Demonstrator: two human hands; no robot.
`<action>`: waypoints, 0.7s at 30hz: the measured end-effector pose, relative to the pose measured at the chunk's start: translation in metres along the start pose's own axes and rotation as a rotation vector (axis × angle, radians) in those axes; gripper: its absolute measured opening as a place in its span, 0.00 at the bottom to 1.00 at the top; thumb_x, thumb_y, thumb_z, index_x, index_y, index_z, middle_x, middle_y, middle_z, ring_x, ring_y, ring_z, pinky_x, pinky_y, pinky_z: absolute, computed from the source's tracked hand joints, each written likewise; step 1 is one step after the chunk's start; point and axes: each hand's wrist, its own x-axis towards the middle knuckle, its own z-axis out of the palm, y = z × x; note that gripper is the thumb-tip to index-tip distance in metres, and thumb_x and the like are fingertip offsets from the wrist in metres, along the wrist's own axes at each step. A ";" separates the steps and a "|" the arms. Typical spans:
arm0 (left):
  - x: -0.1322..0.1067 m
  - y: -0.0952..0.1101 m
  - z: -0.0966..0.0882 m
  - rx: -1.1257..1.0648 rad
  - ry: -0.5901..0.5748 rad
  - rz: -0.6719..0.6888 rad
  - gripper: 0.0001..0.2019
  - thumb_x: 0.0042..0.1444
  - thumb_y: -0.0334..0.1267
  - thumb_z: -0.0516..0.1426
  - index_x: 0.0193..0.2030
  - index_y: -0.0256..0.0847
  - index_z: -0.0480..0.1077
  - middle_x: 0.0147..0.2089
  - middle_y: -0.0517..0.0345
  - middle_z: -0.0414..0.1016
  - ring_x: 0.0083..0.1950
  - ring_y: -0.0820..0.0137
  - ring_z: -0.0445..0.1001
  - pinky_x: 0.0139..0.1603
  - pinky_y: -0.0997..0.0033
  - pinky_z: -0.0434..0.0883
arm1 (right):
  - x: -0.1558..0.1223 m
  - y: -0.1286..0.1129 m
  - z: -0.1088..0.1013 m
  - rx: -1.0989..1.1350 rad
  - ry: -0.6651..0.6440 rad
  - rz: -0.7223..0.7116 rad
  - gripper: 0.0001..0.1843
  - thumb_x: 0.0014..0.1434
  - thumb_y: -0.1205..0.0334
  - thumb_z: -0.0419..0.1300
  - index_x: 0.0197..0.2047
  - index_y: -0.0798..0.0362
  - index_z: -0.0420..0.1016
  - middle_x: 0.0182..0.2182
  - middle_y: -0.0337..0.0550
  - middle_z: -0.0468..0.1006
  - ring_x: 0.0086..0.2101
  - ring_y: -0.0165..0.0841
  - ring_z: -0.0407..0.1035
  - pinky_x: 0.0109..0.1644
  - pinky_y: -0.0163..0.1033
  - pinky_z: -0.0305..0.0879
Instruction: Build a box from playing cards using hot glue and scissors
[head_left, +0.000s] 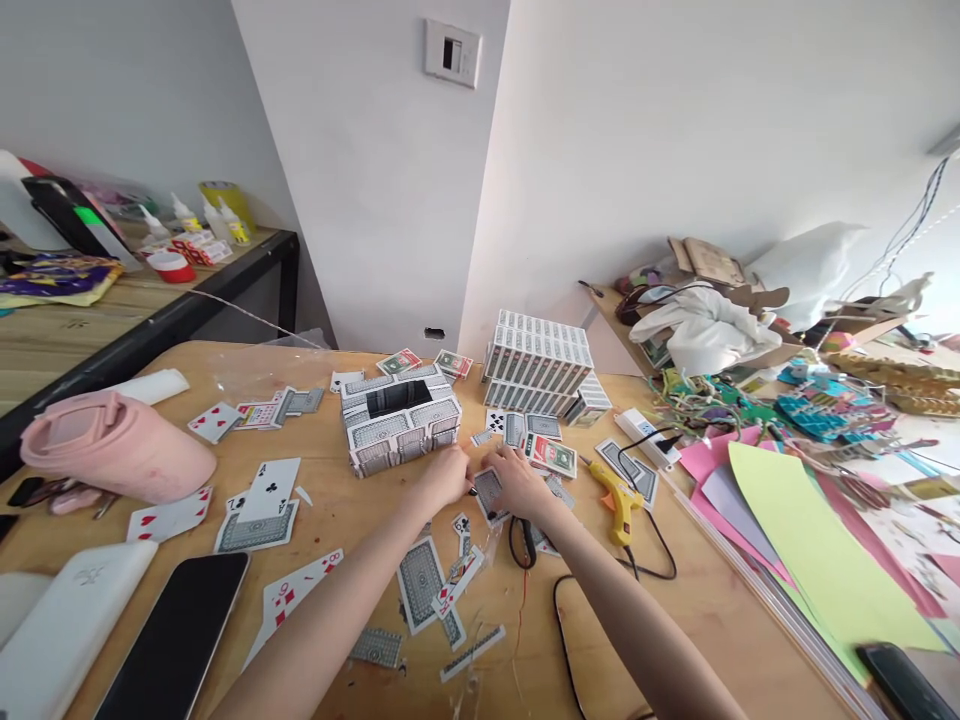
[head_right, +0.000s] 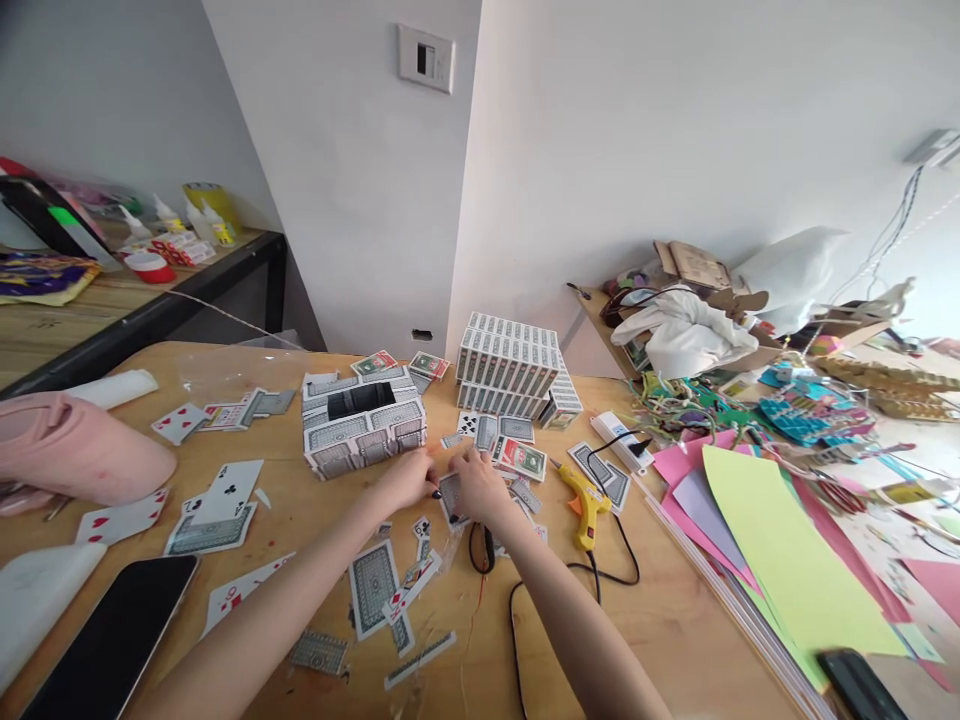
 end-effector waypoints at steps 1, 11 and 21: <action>-0.001 -0.001 0.001 -0.004 0.005 -0.011 0.03 0.42 0.27 0.58 0.22 0.37 0.72 0.28 0.53 0.73 0.35 0.65 0.73 0.39 0.69 0.66 | 0.000 0.001 -0.001 -0.014 -0.015 -0.019 0.36 0.34 0.65 0.70 0.49 0.53 0.66 0.46 0.49 0.66 0.48 0.44 0.59 0.48 0.42 0.57; -0.010 -0.012 0.006 -0.009 0.084 -0.100 0.10 0.42 0.29 0.60 0.34 0.38 0.73 0.37 0.54 0.75 0.35 0.70 0.73 0.35 0.73 0.66 | 0.012 -0.004 -0.008 -0.248 -0.080 -0.150 0.40 0.27 0.62 0.74 0.46 0.57 0.66 0.46 0.57 0.66 0.47 0.51 0.59 0.44 0.46 0.60; -0.009 0.011 -0.005 0.126 -0.015 -0.124 0.06 0.48 0.28 0.56 0.25 0.36 0.75 0.31 0.51 0.76 0.33 0.68 0.74 0.35 0.73 0.67 | -0.056 0.032 0.025 -0.032 0.440 -0.214 0.08 0.50 0.75 0.53 0.28 0.53 0.65 0.27 0.42 0.71 0.32 0.35 0.65 0.37 0.37 0.60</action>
